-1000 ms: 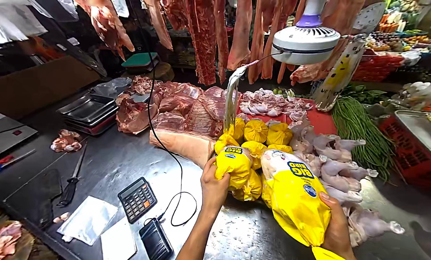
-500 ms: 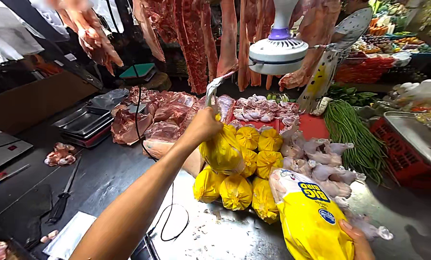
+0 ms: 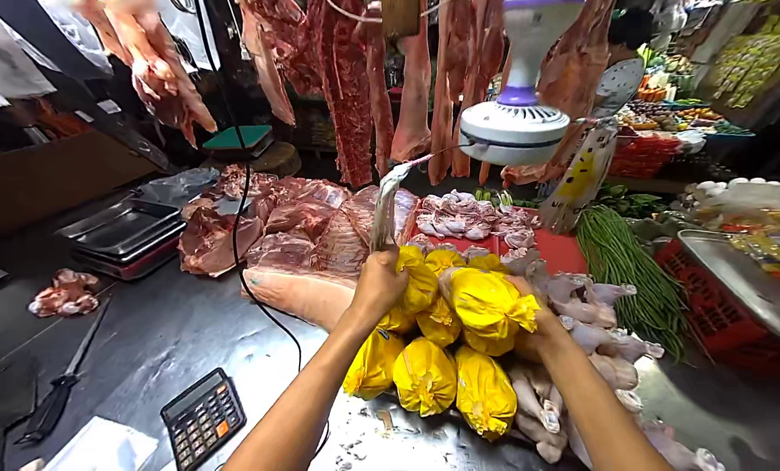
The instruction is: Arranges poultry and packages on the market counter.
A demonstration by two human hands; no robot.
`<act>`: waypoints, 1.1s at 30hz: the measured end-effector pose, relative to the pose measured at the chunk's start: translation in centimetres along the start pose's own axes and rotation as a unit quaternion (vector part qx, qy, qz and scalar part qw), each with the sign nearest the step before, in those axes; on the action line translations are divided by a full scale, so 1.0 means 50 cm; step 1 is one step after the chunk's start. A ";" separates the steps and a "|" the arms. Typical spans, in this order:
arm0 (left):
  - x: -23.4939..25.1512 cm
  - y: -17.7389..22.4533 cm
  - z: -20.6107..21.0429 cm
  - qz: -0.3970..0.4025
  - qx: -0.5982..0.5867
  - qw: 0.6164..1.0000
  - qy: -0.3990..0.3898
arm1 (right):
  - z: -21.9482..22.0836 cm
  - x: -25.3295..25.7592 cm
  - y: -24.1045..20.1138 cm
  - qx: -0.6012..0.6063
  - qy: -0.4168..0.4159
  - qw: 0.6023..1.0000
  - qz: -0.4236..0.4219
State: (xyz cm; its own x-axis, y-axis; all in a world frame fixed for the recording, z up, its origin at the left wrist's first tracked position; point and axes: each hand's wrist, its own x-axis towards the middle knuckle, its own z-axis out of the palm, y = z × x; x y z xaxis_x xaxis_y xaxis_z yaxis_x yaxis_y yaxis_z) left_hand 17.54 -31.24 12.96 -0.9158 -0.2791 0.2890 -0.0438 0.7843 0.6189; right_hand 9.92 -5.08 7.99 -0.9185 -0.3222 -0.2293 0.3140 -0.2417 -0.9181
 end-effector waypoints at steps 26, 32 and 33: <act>-0.039 -0.077 0.046 -0.141 -0.093 0.985 0.038 | -0.017 0.093 -0.011 -0.460 -0.100 0.879 -0.071; -0.055 -0.067 0.065 -0.124 -0.092 0.986 0.062 | -0.018 0.118 -0.011 -0.465 -0.100 0.877 -0.076; -0.058 -0.067 0.069 -0.122 -0.087 0.987 0.066 | -0.011 0.113 -0.008 -0.460 -0.081 0.880 -0.085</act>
State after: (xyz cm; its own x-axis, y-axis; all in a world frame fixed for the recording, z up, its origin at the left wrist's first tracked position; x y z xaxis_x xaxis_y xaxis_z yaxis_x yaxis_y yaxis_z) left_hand 18.95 -31.13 7.54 -0.8267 -0.5254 0.2015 -0.1761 0.5817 0.7942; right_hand 4.48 -6.28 6.87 -0.8639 -0.4967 -0.0835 -0.2199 0.5211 -0.8247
